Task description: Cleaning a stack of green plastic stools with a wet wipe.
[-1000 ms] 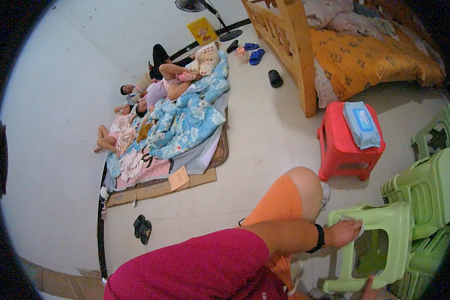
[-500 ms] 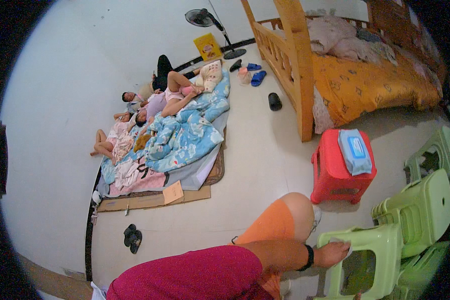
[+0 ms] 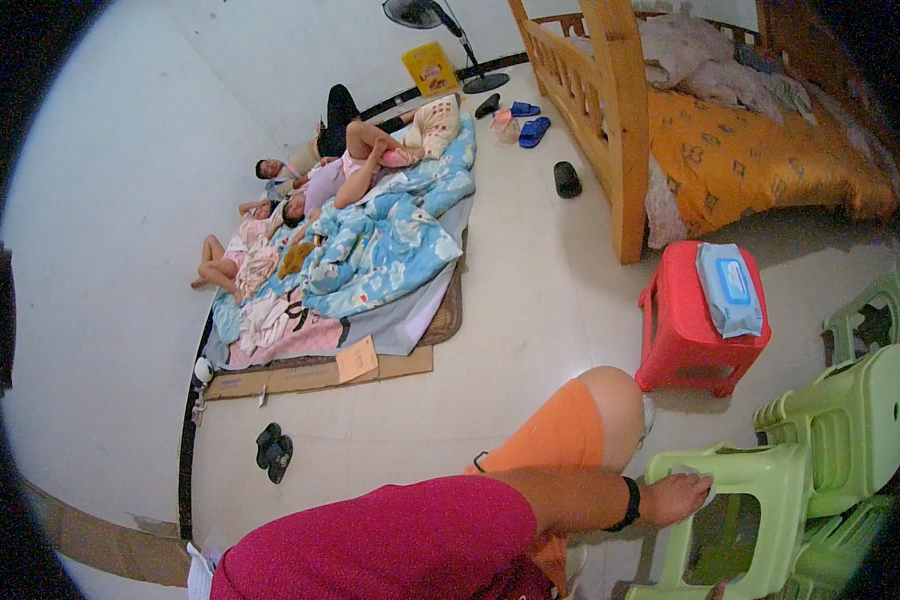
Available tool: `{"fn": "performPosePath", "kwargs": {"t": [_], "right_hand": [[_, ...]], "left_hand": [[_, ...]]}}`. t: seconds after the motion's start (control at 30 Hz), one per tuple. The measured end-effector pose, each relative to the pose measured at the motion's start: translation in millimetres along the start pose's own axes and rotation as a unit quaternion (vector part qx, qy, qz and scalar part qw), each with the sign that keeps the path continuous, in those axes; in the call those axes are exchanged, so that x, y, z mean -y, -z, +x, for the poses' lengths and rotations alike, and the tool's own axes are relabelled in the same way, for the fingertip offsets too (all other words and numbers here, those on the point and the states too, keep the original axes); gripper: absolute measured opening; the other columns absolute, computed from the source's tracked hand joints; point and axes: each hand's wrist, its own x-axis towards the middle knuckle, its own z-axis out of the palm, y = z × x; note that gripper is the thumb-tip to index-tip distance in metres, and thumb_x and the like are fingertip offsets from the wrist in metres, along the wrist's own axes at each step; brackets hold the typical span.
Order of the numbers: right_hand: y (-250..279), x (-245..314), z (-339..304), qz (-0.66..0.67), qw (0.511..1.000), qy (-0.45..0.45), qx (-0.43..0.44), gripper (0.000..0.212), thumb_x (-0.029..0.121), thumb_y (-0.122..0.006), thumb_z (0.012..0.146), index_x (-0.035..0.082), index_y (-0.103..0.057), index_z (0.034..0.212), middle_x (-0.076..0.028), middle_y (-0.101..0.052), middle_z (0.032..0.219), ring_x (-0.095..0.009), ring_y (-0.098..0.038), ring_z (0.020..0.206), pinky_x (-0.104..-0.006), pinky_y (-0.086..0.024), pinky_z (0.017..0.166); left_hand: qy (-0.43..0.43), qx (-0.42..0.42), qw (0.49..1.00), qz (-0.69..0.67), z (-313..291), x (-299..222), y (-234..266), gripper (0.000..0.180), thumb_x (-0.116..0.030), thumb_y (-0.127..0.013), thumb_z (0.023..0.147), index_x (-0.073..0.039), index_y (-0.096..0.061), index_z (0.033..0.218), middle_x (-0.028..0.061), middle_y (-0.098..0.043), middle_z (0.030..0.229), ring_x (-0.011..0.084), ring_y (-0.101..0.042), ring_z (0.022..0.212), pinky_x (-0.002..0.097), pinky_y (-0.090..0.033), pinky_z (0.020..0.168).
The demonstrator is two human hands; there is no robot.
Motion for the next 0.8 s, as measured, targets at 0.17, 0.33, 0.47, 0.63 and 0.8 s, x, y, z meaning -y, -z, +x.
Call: {"fn": "performPosePath", "kwargs": {"t": [0.17,0.33,0.47,0.63,0.8], "right_hand": [[-1,8,-5,-0.024,1.0,0.0,-0.012,0.074,0.044,-0.064,0.083,-0.007,-0.039,0.13,-0.019,-0.052,0.122,-0.03,-0.052,0.108,-0.0404,-0.041,0.091],[9,-1,-15,0.039,0.999,0.014,0.0,0.075,0.046,-0.063,0.083,-0.005,-0.038,0.132,-0.02,-0.05,0.123,-0.031,-0.051,0.109,-0.0417,-0.042,0.09],[18,-16,-3,-0.028,0.999,-0.03,0.03,0.076,0.045,-0.064,0.083,-0.006,-0.038,0.132,-0.02,-0.049,0.125,-0.031,-0.051,0.11,-0.0416,-0.042,0.09],[13,-8,-3,0.049,0.997,0.012,0.059,0.077,0.045,-0.065,0.082,-0.007,-0.037,0.132,-0.02,-0.048,0.127,-0.031,-0.051,0.11,-0.0409,-0.041,0.091],[13,-17,-2,0.054,0.998,0.023,0.038,0.079,0.045,-0.066,0.082,-0.007,-0.035,0.134,-0.021,-0.047,0.129,-0.031,-0.049,0.112,-0.0402,-0.04,0.093]], "left_hand": [[0.079,-0.016,0.988,-0.133,2,8,-12,0.039,-0.004,-0.055,0.073,0.012,-0.051,0.109,0.0213,-0.042,0.113,0.0335,-0.05,0.092,0.0412,-0.046,0.08],[0.021,0.032,0.999,-0.023,3,1,-7,0.044,-0.007,-0.058,0.072,0.012,-0.05,0.111,0.0217,-0.043,0.113,0.033,-0.051,0.093,0.041,-0.047,0.08],[0.015,0.051,0.999,-0.01,4,-4,-2,0.045,-0.009,-0.057,0.073,0.01,-0.049,0.113,0.0216,-0.045,0.112,0.033,-0.053,0.092,0.0412,-0.047,0.08],[0.074,0.05,0.992,-0.084,4,-1,0,0.042,-0.008,-0.053,0.075,0.01,-0.048,0.113,0.0216,-0.045,0.112,0.0329,-0.053,0.093,0.0408,-0.047,0.08],[0.023,0.025,0.999,-0.005,4,-4,4,0.037,-0.007,-0.052,0.076,0.01,-0.049,0.109,0.0205,-0.046,0.111,0.0326,-0.053,0.095,0.041,-0.047,0.079]]}}
